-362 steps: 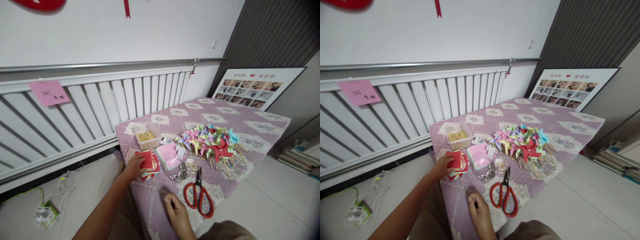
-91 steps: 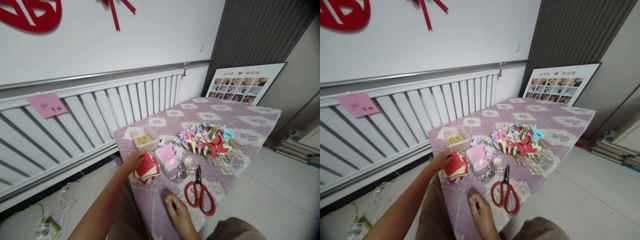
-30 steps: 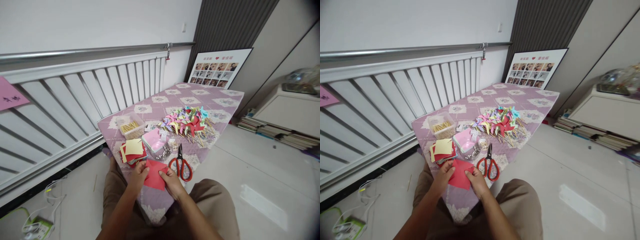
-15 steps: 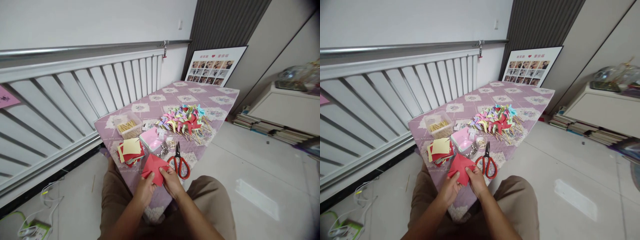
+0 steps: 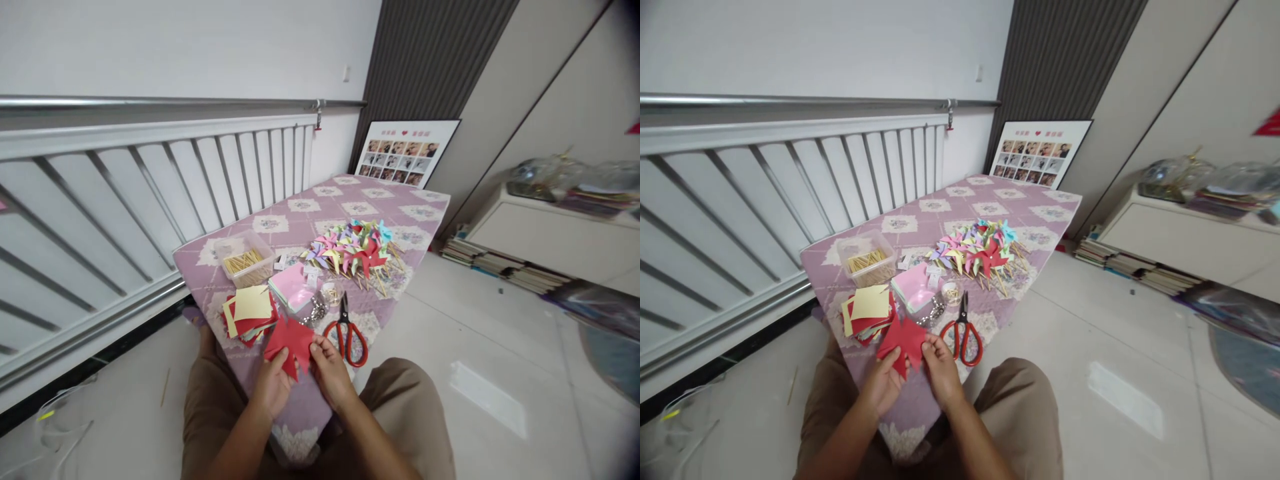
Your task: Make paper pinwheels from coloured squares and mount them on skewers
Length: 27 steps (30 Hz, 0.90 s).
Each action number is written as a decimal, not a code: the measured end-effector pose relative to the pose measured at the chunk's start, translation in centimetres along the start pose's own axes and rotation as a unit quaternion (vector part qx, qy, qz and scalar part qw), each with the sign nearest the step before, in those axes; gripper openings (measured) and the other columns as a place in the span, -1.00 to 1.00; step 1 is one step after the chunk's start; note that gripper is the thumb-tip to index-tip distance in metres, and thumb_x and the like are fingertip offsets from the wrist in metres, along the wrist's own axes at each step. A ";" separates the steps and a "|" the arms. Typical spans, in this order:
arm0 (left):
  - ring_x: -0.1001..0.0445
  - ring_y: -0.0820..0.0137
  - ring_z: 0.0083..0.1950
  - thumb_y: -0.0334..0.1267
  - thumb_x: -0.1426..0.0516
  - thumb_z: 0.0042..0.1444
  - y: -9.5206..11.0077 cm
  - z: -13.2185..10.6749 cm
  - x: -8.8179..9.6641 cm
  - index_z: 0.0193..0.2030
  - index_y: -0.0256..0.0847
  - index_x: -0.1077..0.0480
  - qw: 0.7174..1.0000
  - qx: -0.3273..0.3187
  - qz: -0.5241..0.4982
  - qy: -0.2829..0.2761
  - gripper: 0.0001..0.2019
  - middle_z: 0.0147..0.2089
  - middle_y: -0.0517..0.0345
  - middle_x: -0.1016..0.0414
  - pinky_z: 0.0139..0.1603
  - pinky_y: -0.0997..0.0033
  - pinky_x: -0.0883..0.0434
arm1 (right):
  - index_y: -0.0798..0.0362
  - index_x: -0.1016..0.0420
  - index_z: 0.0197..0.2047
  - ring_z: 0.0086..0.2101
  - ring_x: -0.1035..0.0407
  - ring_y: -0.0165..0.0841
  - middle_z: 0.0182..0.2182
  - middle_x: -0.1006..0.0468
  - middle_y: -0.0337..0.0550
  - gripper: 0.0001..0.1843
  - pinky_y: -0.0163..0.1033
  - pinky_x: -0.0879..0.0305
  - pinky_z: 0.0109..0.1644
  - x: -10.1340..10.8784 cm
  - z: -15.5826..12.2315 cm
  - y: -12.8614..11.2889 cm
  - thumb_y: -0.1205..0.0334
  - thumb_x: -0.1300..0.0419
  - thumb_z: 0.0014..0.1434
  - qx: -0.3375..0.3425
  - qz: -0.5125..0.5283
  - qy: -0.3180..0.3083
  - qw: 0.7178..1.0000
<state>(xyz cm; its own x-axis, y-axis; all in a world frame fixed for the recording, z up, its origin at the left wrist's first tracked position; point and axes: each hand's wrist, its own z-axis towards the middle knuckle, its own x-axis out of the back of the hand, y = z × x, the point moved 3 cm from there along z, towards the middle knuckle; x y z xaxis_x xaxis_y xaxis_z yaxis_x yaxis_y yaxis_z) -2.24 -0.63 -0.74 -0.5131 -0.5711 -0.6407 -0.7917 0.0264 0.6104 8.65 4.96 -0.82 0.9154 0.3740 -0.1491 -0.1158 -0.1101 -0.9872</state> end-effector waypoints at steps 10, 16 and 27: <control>-0.51 0.47 -0.47 -0.36 -0.40 -0.24 -0.1 0.4 0.8 -0.41 -0.21 -0.45 0.998 0.013 -0.065 0.000 -0.75 -0.45 0.23 -0.56 -0.42 0.49 -0.46 | 0.03 -0.44 -0.20 -0.24 -0.36 -0.20 -0.27 -0.45 -0.08 -0.83 -0.14 -0.23 -0.08 6.3 0.3 -4.4 0.22 -0.15 0.11 0.065 -0.397 0.099 0.910; -0.53 0.45 -0.37 -0.35 -0.39 -0.22 -0.2 0.0 0.8 -0.34 -0.18 -0.46 0.997 0.007 -0.081 0.000 -0.73 -0.37 0.24 -0.59 -0.31 0.47 -0.47 | 0.04 -0.46 -0.12 -0.29 -0.41 -0.21 -0.22 -0.41 -0.04 -0.72 -0.20 -0.19 -0.24 7.5 2.0 -4.5 0.27 -0.23 0.04 -0.005 -0.542 0.098 0.834; -0.53 0.39 -0.33 -0.28 -0.36 -0.16 0.1 0.1 0.7 -0.28 -0.21 -0.45 0.997 -0.018 -0.071 -0.029 -0.72 -0.32 0.17 -0.59 -0.30 0.40 -0.43 | 0.15 -0.35 0.04 -0.35 -0.46 -0.20 -0.25 -0.50 0.05 -0.57 -0.21 -0.21 -0.29 9.4 0.2 -3.7 0.20 -0.17 0.10 -0.088 -0.598 0.042 0.796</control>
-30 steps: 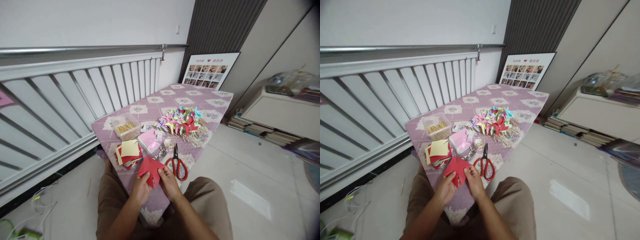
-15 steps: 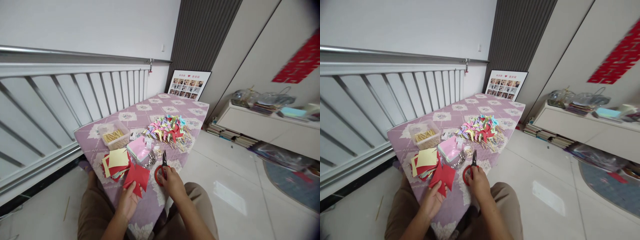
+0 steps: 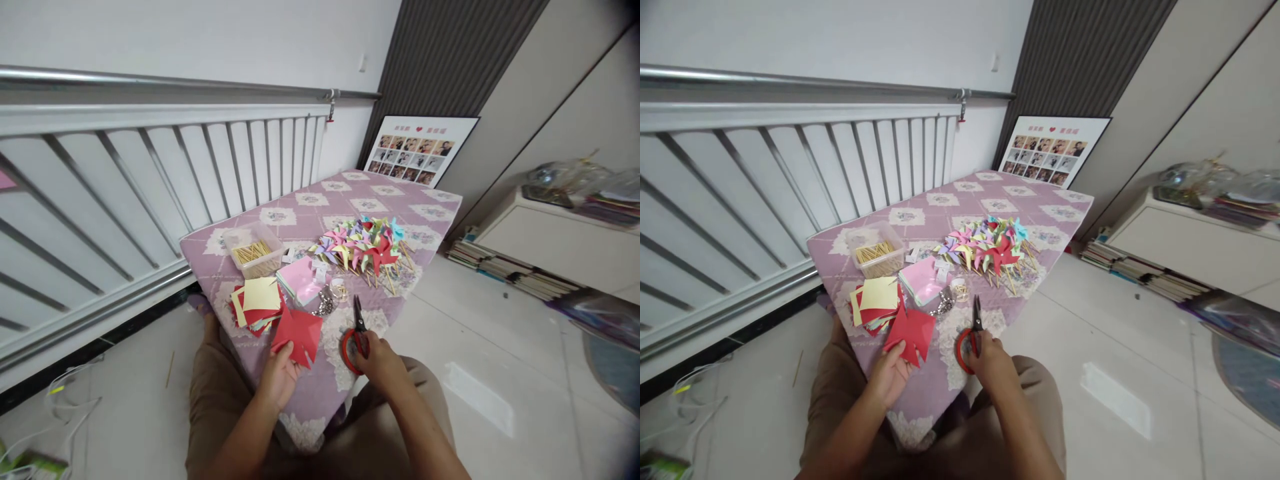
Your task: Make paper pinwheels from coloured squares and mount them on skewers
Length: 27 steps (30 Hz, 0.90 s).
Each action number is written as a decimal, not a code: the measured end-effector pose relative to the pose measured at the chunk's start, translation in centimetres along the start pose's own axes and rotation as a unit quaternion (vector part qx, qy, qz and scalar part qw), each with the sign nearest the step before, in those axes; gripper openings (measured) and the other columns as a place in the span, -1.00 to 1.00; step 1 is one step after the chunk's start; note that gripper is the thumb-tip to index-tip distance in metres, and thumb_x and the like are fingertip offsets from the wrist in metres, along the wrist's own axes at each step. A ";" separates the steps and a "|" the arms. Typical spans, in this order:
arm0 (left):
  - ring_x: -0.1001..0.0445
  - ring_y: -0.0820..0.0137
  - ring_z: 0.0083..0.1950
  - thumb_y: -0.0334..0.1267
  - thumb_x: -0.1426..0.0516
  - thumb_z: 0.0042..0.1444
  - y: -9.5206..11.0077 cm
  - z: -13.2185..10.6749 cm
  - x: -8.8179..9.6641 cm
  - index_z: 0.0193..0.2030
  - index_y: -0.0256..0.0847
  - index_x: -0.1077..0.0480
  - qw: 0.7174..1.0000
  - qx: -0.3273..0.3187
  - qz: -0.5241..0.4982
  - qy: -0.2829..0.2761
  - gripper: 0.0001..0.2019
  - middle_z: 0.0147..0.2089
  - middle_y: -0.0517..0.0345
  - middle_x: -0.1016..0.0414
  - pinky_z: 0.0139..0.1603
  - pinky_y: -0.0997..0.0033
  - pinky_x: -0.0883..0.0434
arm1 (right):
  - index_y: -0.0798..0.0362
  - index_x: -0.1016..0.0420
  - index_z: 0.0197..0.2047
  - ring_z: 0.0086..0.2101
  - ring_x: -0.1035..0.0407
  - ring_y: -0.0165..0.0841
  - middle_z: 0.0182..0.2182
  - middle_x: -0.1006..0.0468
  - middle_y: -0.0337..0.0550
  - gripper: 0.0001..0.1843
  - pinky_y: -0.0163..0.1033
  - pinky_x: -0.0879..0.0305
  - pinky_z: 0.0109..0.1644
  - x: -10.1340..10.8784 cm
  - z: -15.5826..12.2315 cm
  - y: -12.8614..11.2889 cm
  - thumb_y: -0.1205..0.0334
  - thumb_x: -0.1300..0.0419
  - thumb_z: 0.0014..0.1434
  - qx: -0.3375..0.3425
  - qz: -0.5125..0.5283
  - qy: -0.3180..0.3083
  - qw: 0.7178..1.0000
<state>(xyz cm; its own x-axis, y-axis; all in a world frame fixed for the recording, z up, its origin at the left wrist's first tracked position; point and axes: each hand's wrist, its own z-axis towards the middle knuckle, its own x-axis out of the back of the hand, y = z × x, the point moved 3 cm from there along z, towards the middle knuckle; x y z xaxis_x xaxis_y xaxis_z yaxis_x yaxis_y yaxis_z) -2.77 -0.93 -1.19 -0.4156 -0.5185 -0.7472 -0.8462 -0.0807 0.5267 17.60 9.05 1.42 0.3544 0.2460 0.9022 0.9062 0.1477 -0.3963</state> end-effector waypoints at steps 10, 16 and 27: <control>-0.52 0.39 -0.36 -0.28 -0.37 -0.16 0.2 -0.1 -0.3 -0.29 -0.23 -0.43 1.000 -0.004 0.003 -0.012 -0.72 -0.34 0.16 -0.58 -0.38 0.42 -0.40 | 0.03 -0.09 0.24 -0.36 -0.41 -0.28 -0.32 -0.49 -0.16 -0.26 -0.20 -0.37 -0.27 0.9 -6.3 2.6 0.06 -0.25 0.04 0.019 0.411 -0.006 0.911; -0.54 0.36 -0.27 -0.28 -0.35 -0.13 0.1 0.0 -0.3 -0.22 -0.21 -0.46 1.000 -0.007 0.011 -0.017 -0.71 -0.24 0.12 -0.60 -0.29 0.38 -0.42 | -0.02 -0.14 0.27 -0.60 -0.13 -0.46 -0.58 -0.27 -0.36 -0.35 -0.33 -0.15 -0.52 -1.1 -10.0 -0.6 -0.09 -0.15 0.21 0.042 0.632 -0.180 0.753; -0.54 0.36 -0.20 -0.27 -0.36 -0.16 -0.3 0.2 0.1 -0.28 -0.20 -0.49 1.000 -0.018 0.007 0.000 -0.74 -0.21 0.13 -0.60 -0.18 0.37 -0.42 | -0.08 -0.43 0.08 -0.47 -0.29 -0.35 -0.44 -0.39 -0.21 -0.27 -0.20 -0.30 -0.34 -4.6 -12.3 -2.5 -0.36 -0.24 -0.05 -0.026 0.664 -0.315 0.678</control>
<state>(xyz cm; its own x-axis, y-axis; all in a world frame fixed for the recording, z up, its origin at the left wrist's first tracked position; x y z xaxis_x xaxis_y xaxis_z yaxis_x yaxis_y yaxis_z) -2.64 -0.78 -1.44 -0.4276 -0.5204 -0.7391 -0.8278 -0.1032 0.5515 16.57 -4.19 0.37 0.7113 0.4924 -0.5016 -0.1017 -0.6340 -0.7666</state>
